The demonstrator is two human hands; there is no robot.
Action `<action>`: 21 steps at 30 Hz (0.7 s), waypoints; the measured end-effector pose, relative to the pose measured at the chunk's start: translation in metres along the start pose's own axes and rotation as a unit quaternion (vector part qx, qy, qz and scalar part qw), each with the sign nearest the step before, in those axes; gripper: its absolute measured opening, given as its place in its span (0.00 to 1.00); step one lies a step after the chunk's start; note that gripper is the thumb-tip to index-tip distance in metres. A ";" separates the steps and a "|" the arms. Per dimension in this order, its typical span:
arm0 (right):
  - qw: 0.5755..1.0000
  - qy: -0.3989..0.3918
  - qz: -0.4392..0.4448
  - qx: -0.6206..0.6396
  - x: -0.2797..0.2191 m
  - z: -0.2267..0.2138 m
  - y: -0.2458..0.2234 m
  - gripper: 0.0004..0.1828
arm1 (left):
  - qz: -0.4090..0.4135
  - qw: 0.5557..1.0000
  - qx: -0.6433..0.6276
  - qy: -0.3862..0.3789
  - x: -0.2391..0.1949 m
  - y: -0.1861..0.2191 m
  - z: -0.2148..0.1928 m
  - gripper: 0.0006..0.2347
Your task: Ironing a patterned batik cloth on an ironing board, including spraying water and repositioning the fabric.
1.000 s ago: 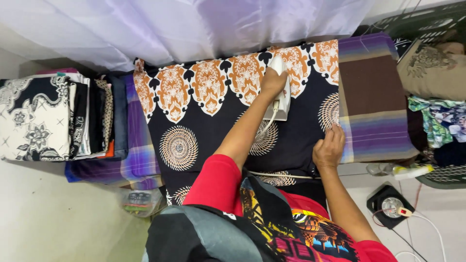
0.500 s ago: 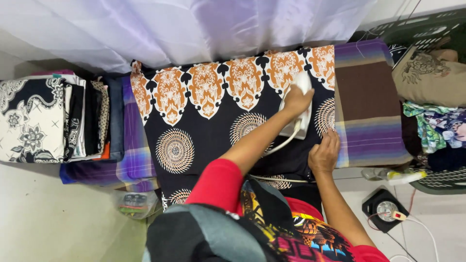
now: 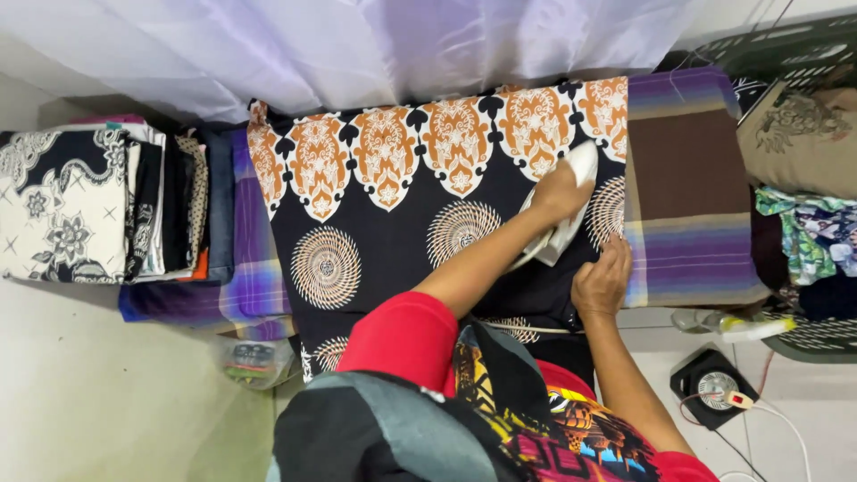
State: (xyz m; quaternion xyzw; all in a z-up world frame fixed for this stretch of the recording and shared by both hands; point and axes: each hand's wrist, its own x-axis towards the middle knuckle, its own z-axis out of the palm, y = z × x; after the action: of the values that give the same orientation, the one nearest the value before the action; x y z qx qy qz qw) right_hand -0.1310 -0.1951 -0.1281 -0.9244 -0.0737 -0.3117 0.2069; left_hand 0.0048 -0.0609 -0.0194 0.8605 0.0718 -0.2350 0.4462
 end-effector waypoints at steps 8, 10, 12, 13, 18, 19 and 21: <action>1.000 0.017 -0.022 -0.010 -0.002 -0.001 0.000 0.17 | 0.106 0.974 0.199 -0.028 0.003 -0.058 -0.061 0.23; 1.000 0.010 -0.023 -0.016 -0.005 -0.002 0.002 0.17 | 0.132 0.941 0.288 -0.121 -0.061 -0.050 -0.113 0.19; 1.000 0.005 -0.022 -0.014 -0.003 0.001 0.004 0.17 | 0.099 0.932 0.328 -0.115 -0.082 -0.087 -0.142 0.19; 1.000 0.000 -0.021 -0.014 -0.004 0.002 0.004 0.18 | 0.067 0.922 0.366 -0.110 -0.094 -0.106 -0.156 0.19; 1.000 -0.006 -0.012 -0.013 -0.010 0.008 0.009 0.17 | -0.029 0.915 0.392 -0.090 -0.124 -0.222 -0.222 0.18; 1.000 -0.011 -0.007 -0.007 -0.010 0.009 0.010 0.17 | -0.048 0.913 0.398 -0.070 -0.133 -0.233 -0.233 0.18; 1.000 -0.014 -0.007 -0.005 -0.011 0.007 0.008 0.18 | -0.042 0.918 0.390 -0.058 -0.135 -0.232 -0.230 0.18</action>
State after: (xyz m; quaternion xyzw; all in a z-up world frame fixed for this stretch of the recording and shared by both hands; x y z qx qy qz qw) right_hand -0.1336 -0.1993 -0.1421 -0.9293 -0.0809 -0.3005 0.1989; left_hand -0.1129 0.2723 -0.0136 0.9475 -0.0157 -0.3121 0.0682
